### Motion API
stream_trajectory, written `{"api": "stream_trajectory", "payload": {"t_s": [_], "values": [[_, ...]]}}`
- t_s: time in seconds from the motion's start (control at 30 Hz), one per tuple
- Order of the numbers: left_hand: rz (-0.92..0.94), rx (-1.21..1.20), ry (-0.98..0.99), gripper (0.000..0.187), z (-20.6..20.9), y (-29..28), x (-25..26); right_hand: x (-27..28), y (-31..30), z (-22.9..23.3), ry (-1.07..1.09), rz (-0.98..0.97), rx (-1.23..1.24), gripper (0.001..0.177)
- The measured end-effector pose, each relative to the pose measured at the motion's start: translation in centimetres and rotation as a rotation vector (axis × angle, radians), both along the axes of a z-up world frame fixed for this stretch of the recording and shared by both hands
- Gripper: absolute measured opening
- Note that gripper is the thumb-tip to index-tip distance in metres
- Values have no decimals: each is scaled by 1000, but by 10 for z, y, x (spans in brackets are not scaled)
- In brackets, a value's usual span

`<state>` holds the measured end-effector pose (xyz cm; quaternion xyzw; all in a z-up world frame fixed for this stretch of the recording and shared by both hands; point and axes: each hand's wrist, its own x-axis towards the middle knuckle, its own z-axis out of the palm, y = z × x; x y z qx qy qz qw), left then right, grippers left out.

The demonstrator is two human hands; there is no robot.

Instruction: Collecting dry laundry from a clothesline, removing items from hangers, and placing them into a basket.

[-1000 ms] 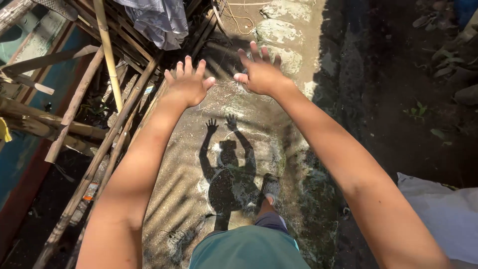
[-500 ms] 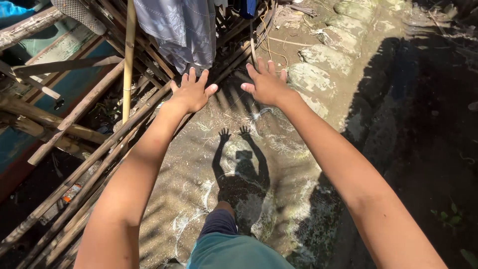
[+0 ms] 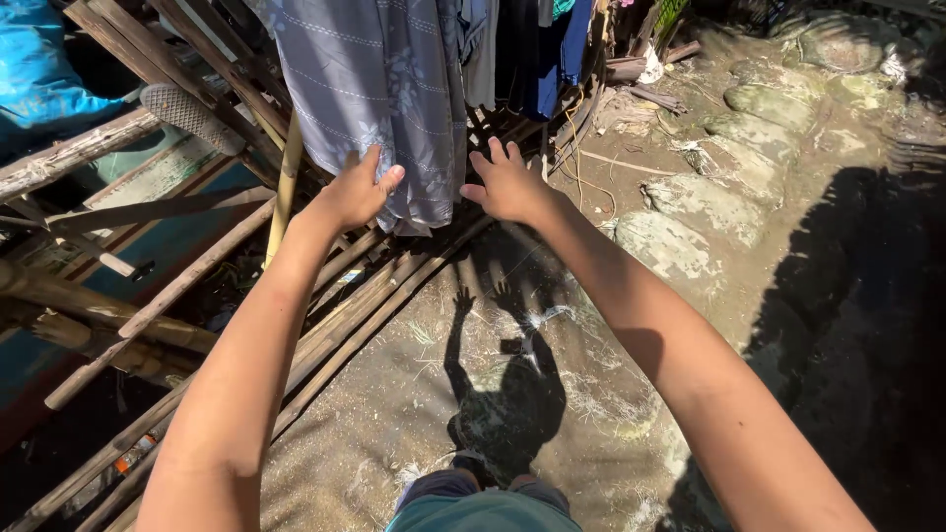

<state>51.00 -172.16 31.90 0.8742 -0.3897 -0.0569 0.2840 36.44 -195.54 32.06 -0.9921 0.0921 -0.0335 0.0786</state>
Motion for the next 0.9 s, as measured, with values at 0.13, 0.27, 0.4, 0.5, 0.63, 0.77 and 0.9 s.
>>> {"api": "stream_trajectory", "payload": {"t_s": [0.13,0.27,0.4,0.5,0.63,0.77,0.9], "values": [[88,7,1,80,10,-25,28,60,-30,-3,-89,81,86,67],[175,4,-38,75,18,-51,76,136,-67,-20,-173,141,76,67],[274,20,-51,72,35,-83,123,167,-80,8,-150,171,30,65],[335,-57,-32,68,43,-122,171,205,-124,13,-147,232,108,61],[385,-166,-139,66,55,-179,239,274,-199,17,-195,329,16,70],[468,-461,-200,74,58,-218,290,292,-215,61,-83,194,148,68],[644,-591,-313,95,67,-232,319,360,-246,30,-304,382,196,66]]}}
